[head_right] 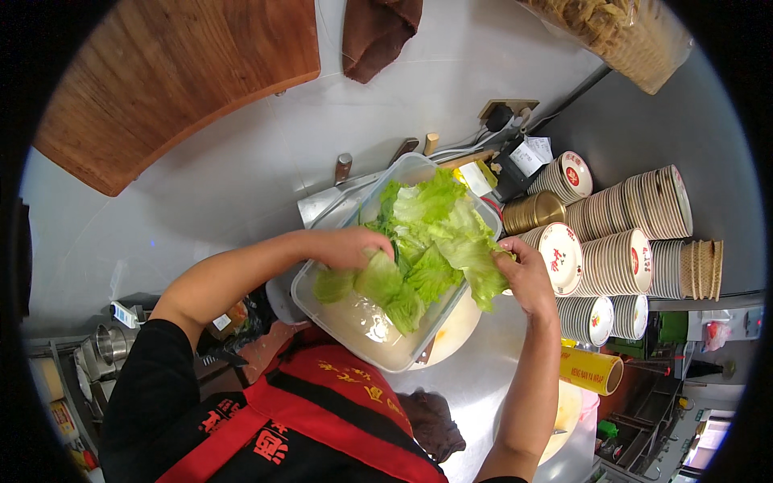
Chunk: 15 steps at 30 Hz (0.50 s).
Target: The person washes a metal bowl and a dark cloth in a double sink, then wrings out the cloth. They wipe a stainless steel countertop with the cloth, briefly handle lettuce leaves in a plastic container, and finally sweep the tiled floor with a broom and dustpan.
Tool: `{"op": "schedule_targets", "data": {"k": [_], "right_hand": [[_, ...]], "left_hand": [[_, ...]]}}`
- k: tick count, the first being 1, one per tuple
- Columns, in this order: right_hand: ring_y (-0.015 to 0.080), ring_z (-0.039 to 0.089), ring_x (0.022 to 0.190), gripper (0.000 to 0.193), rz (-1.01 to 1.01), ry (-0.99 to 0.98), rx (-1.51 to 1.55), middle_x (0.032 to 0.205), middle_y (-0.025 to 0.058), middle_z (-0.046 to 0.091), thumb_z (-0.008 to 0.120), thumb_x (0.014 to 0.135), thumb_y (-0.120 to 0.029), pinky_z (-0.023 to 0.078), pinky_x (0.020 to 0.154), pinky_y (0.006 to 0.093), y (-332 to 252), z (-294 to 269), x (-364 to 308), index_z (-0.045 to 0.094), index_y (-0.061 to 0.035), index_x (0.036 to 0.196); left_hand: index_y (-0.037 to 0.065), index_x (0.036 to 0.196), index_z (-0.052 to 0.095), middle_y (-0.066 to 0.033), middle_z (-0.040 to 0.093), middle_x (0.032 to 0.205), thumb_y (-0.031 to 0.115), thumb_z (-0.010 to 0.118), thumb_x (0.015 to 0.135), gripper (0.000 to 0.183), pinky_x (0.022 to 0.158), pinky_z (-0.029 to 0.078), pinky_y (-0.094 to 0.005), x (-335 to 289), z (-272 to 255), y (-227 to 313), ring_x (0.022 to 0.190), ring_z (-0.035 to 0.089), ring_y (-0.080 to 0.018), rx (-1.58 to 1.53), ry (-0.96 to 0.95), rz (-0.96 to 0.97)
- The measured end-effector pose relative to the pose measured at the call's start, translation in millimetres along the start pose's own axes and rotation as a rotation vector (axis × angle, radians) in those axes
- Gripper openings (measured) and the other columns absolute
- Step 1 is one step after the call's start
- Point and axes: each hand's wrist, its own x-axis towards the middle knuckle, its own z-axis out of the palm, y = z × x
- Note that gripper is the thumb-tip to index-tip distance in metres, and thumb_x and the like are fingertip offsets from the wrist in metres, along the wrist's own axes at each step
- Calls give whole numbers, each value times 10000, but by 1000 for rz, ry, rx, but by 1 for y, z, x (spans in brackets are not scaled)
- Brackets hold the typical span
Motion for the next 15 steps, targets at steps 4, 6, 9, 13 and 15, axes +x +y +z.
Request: {"op": "schedule_targets", "data": {"k": [4, 6, 9, 13, 15], "right_hand": [[57, 504, 665, 141, 31, 31, 110, 771, 0, 582, 570, 868, -139, 412, 611, 204, -4, -3, -4, 589, -11, 923], [61, 515, 668, 149, 23, 46, 172, 780, 6, 592, 568, 870, -139, 421, 617, 207, -7, -3, -5, 587, -5, 933], [62, 509, 647, 153, -35, 99, 210, 763, 3, 589, 568, 871, -141, 420, 601, 210, -13, 4, -5, 585, -2, 932], [47, 448, 593, 138, -130, 275, -85, 691, -26, 534, 572, 865, -134, 371, 540, 209, -18, 9, 0, 589, 1, 891], [42, 415, 577, 130, -166, 339, -145, 663, -36, 504, 576, 858, -128, 342, 519, 209, -26, 11, 1, 589, 1, 868]], "left_hand": [[43, 1184, 504, -82, 612, 1042, -18, 506, 773, 415, 816, 468, -278, -2, -31, 24, 971, 569, -134, -441, 120, -65], [12, 1209, 472, -110, 603, 1058, -37, 485, 784, 428, 813, 481, -273, -2, -42, 36, 950, 585, -142, -650, 163, -29], [29, 1221, 466, -116, 593, 1087, -49, 473, 798, 431, 842, 490, -301, 4, -50, 49, 975, 593, -168, -886, 298, -24], [56, 1242, 454, -121, 565, 1161, -39, 478, 837, 416, 927, 471, -353, 7, -54, 47, 1078, 562, -212, -1108, 390, 98], [62, 1246, 453, -120, 553, 1187, -45, 475, 843, 417, 951, 455, -363, 15, -47, 36, 1091, 554, -222, -1123, 377, 118]]}}
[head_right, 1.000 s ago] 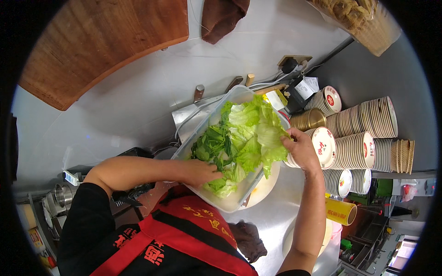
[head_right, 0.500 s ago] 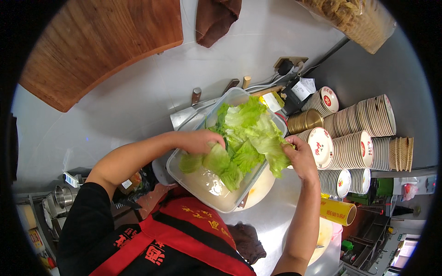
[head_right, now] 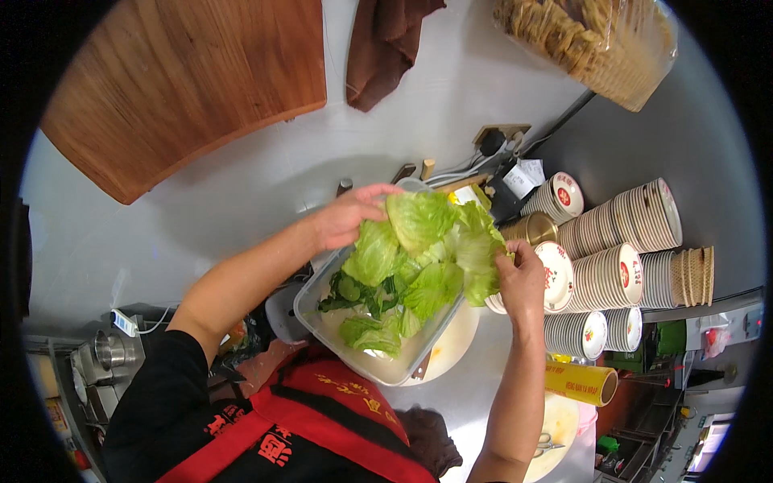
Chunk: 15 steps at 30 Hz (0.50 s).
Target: The person washes a metal bowl and a dark cloth in a double sink, then wrings out the cloth. They wipe a stainless steel countertop with the cloth, briefly handle lettuce leaves in a plastic container, and finally sweep the tiled floor with a broom and dustpan.
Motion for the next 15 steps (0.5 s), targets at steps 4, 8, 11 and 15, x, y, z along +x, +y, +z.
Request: {"op": "schedule_targets", "data": {"k": [4, 8, 11, 15], "right_hand": [[41, 388, 569, 125, -39, 15, 129, 638, -35, 478, 582, 844, -125, 317, 506, 208, -1, 6, 2, 583, 0, 835], [93, 442, 564, 107, -70, 132, -58, 631, 34, 521, 585, 818, -106, 372, 532, 245, 0, 6, -3, 582, -6, 855], [270, 587, 627, 107, -246, 332, -264, 705, 166, 607, 591, 783, -77, 454, 595, 332, -10, 19, -25, 580, -24, 875], [311, 573, 792, 266, -497, 111, -630, 869, 139, 566, 608, 678, -60, 474, 640, 416, -14, 85, -80, 541, -48, 935]], "left_hand": [[61, 1247, 455, -128, 548, 1191, -70, 463, 836, 432, 961, 450, -370, -4, 3, -8, 1104, 547, -229, -88, -12, -38], [56, 1251, 451, -132, 548, 1188, -65, 469, 836, 433, 954, 458, -370, -8, 2, -21, 1100, 549, -232, -82, 35, -40], [56, 1264, 440, -134, 552, 1181, -59, 474, 830, 450, 944, 460, -377, -23, 4, -48, 1100, 549, -234, -82, 82, -93], [45, 1289, 415, -145, 543, 1194, -36, 496, 812, 491, 965, 429, -387, -48, -2, -95, 1128, 526, -257, 124, 127, -137]]}}
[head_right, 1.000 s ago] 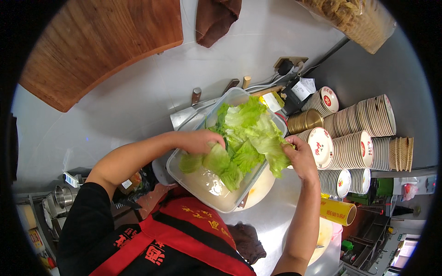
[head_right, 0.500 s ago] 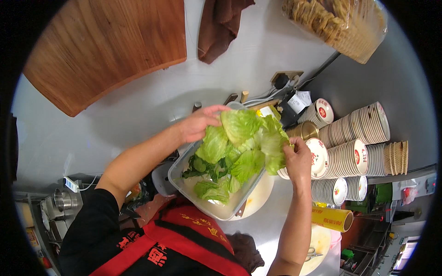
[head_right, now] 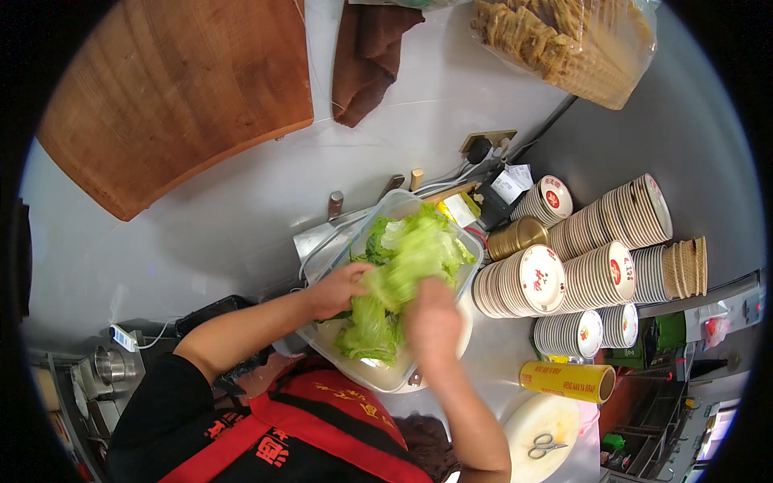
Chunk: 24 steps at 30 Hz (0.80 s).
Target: The person washes a metal bowl and a dark cloth in a double sink, then wrings out the cloth. They wipe a stainless steel countertop with the cloth, briefly handle lettuce leaves in a plastic container, and finally sweep the tiled floor with a broom and dustpan.
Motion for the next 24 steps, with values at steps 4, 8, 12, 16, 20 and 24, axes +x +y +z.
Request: {"op": "schedule_targets", "data": {"k": [4, 8, 12, 16, 20, 24], "right_hand": [[306, 570, 940, 296, -208, -534, 127, 1029, 144, 580, 668, 737, -182, 478, 767, 399, -20, 33, -40, 575, -45, 983], [338, 585, 892, 233, -64, -389, 279, 958, 162, 609, 653, 755, -145, 482, 779, 414, -1, 14, -12, 611, -28, 952], [356, 584, 899, 240, 50, -121, 61, 985, 180, 598, 642, 765, -111, 471, 789, 418, 65, 17, 43, 598, -21, 983], [350, 578, 941, 379, 93, -164, -25, 1054, 178, 578, 626, 762, -92, 478, 797, 427, 89, 43, 75, 526, -38, 1123], [365, 545, 1024, 581, 84, -272, 28, 1181, 187, 520, 633, 752, -85, 461, 850, 426, 94, 78, 80, 403, -77, 1286], [378, 519, 1079, 660, 69, -456, 65, 1244, 201, 483, 627, 749, -79, 445, 891, 423, 100, 100, 74, 350, -86, 1348]], "left_hand": [[11, 1310, 377, -197, 449, 1291, 13, 523, 799, 531, 1020, 355, -385, -41, 0, -26, 1193, 453, -320, 948, 245, 114], [-39, 1285, 371, -242, 398, 1301, 38, 537, 788, 530, 1030, 324, -397, -65, 13, 11, 1213, 393, -372, 1291, 280, 412], [-51, 1265, 379, -234, 413, 1281, 74, 568, 787, 529, 1006, 344, -410, -26, 22, 43, 1198, 399, -369, 1241, 175, 577], [-1, 1283, 380, -202, 421, 1293, 146, 625, 793, 567, 995, 352, -410, 44, 22, 44, 1196, 410, -360, 1316, 242, 588], [45, 1317, 372, -179, 430, 1305, 200, 654, 791, 617, 991, 361, -415, 85, 18, 32, 1197, 417, -353, 1433, 193, 493], [61, 1322, 392, -167, 444, 1301, 209, 659, 791, 613, 988, 371, -428, 101, -1, 27, 1186, 431, -357, 1524, -95, 322]]}}
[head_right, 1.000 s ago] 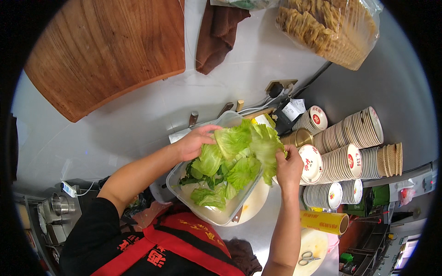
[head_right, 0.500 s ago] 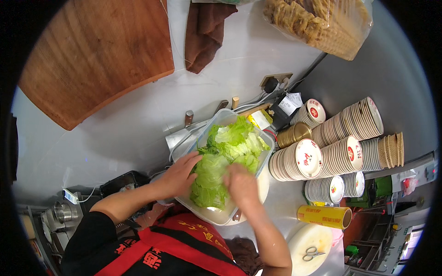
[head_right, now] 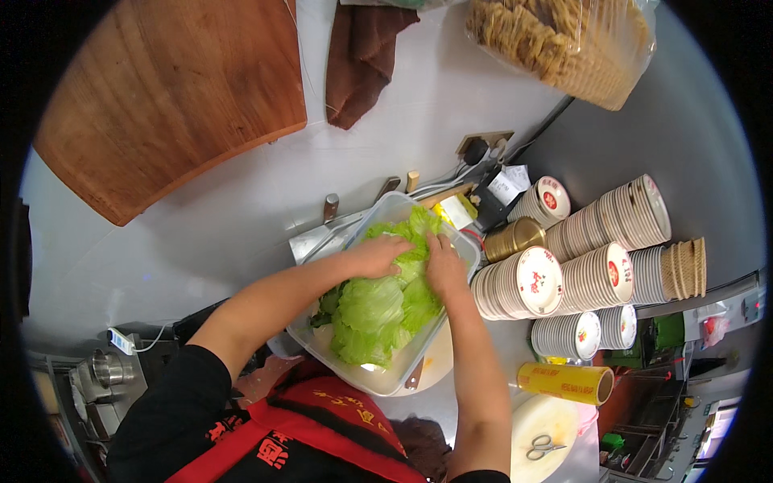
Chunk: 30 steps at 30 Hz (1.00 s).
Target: The person washes a metal bowl and a dark cloth in a double sink, then wrings out the cloth. They wipe a stainless steel countertop with the cloth, briefly handle lettuce leaves in a plastic container, and finally sweep the tiled floor with a broom and dustpan.
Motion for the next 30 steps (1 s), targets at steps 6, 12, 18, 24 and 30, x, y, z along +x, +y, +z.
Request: {"op": "schedule_targets", "data": {"k": [6, 12, 18, 24, 30], "right_hand": [[358, 537, 1064, 487, -114, -36, 140, 1201, 197, 532, 517, 775, -36, 432, 907, 411, 8, -3, 2, 472, -54, 1260], [280, 534, 1088, 418, -263, 356, -231, 1222, 138, 540, 488, 806, -69, 425, 880, 396, -35, -33, -7, 517, -41, 1221], [265, 473, 1154, 376, -532, 221, -547, 1279, 114, 481, 516, 786, -106, 384, 896, 414, -45, -7, -55, 569, -41, 1153], [279, 494, 1134, 316, -411, 102, -65, 1254, 119, 502, 562, 778, -78, 418, 889, 402, -42, -33, -116, 605, -60, 1090], [358, 563, 971, 290, 320, 719, 336, 1073, 166, 575, 551, 764, 66, 453, 833, 406, -7, -24, -212, 593, -46, 1028]], "left_hand": [[49, 1255, 475, -165, 487, 1251, 160, 645, 784, 513, 975, 384, -417, -14, -20, -7, 1152, 468, -345, -100, -99, 66], [2, 1161, 523, -170, 513, 1198, 112, 638, 766, 426, 952, 397, -408, -41, -35, 16, 1122, 490, -338, -1, -45, 44], [0, 1121, 535, -156, 531, 1155, 191, 638, 799, 388, 934, 405, -412, -103, -53, 50, 1094, 488, -338, 138, -330, 167], [41, 1191, 508, -138, 461, 1288, 257, 600, 840, 422, 962, 380, -417, -77, -69, 60, 1213, 410, -334, 54, -24, 140], [51, 1262, 461, -151, 441, 1317, 215, 650, 805, 521, 1015, 325, -423, -48, -19, 5, 1229, 392, -347, 209, 93, 199]]}}
